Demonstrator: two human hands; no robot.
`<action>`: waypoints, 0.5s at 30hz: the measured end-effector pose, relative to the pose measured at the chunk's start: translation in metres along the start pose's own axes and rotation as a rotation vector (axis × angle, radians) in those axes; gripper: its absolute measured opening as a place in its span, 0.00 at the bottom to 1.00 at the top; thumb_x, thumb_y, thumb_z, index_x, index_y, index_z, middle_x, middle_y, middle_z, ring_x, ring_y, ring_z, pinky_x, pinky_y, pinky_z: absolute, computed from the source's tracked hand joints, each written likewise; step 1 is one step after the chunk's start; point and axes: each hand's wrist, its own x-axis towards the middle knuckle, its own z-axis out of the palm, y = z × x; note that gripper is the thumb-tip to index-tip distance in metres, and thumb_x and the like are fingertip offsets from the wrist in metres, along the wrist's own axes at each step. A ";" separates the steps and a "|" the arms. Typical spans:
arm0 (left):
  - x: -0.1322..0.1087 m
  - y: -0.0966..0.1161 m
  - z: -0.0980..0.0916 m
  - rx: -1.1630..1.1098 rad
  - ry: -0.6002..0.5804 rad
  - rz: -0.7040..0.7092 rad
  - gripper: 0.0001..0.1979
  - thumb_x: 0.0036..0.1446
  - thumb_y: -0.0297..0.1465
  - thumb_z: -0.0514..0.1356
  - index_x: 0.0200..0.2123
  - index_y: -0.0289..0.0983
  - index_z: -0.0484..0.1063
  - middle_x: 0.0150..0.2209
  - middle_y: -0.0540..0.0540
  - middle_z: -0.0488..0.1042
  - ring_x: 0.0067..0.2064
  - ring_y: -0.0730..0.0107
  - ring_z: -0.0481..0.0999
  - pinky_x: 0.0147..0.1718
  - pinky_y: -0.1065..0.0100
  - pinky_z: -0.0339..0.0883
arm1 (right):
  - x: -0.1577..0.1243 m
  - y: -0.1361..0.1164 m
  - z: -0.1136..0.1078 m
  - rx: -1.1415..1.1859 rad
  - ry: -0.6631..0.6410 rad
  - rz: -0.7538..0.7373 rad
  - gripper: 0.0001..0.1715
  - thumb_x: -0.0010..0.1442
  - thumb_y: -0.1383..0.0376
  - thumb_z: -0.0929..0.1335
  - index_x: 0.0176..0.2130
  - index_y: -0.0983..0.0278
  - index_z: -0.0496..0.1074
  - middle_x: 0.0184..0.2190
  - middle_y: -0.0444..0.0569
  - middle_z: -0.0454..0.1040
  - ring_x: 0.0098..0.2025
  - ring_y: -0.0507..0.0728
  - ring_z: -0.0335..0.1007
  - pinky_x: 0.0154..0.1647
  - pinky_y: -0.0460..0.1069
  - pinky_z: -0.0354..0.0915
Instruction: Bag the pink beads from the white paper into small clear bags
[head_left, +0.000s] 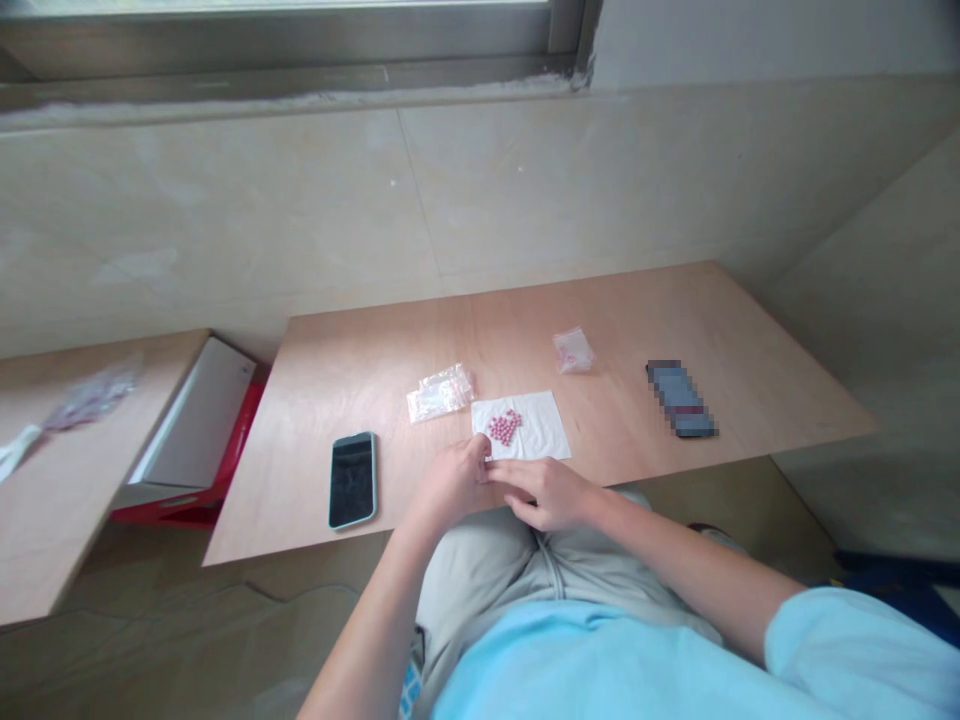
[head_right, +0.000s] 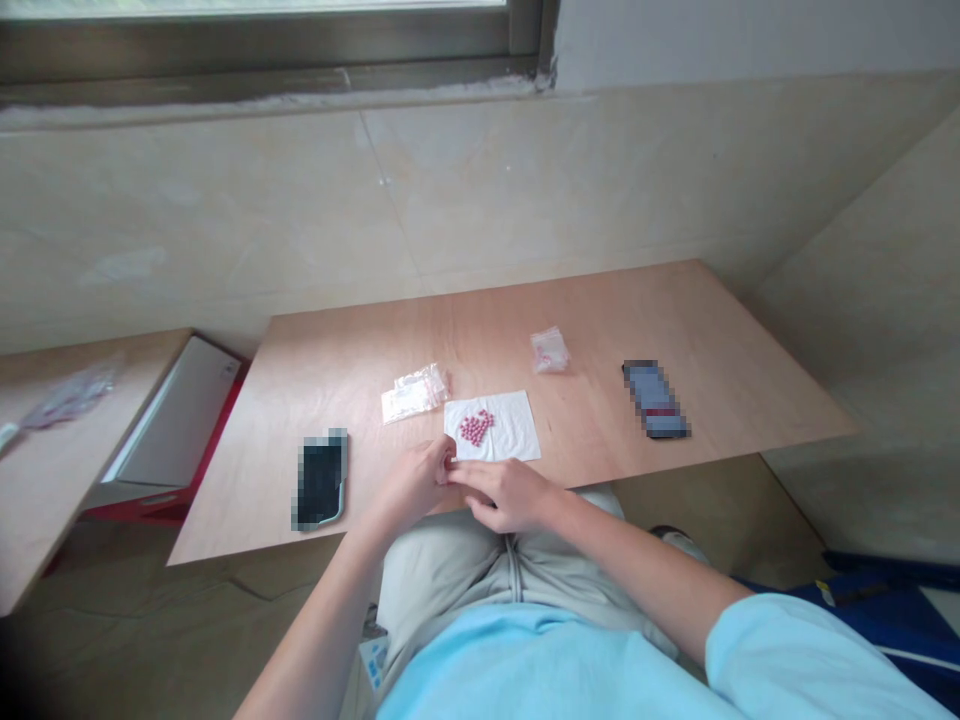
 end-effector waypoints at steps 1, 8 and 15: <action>0.001 -0.003 -0.001 0.000 -0.001 -0.033 0.10 0.55 0.28 0.61 0.42 0.39 0.65 0.36 0.44 0.77 0.36 0.60 0.76 0.32 0.67 0.59 | 0.001 0.004 0.000 -0.004 0.031 0.016 0.28 0.62 0.72 0.64 0.60 0.58 0.68 0.57 0.50 0.73 0.59 0.58 0.70 0.58 0.52 0.67; 0.009 -0.014 0.010 0.030 0.024 -0.166 0.10 0.59 0.33 0.59 0.44 0.39 0.66 0.39 0.40 0.79 0.37 0.57 0.79 0.30 0.67 0.58 | 0.018 0.046 0.001 -0.257 0.107 0.278 0.07 0.65 0.70 0.66 0.42 0.61 0.74 0.40 0.48 0.78 0.41 0.56 0.75 0.42 0.48 0.67; 0.012 -0.014 0.028 0.098 0.055 -0.181 0.10 0.58 0.31 0.58 0.44 0.39 0.66 0.37 0.40 0.79 0.36 0.54 0.79 0.30 0.65 0.58 | 0.021 0.057 0.005 -0.322 0.080 0.309 0.04 0.65 0.68 0.67 0.40 0.61 0.73 0.40 0.49 0.76 0.40 0.56 0.74 0.39 0.48 0.65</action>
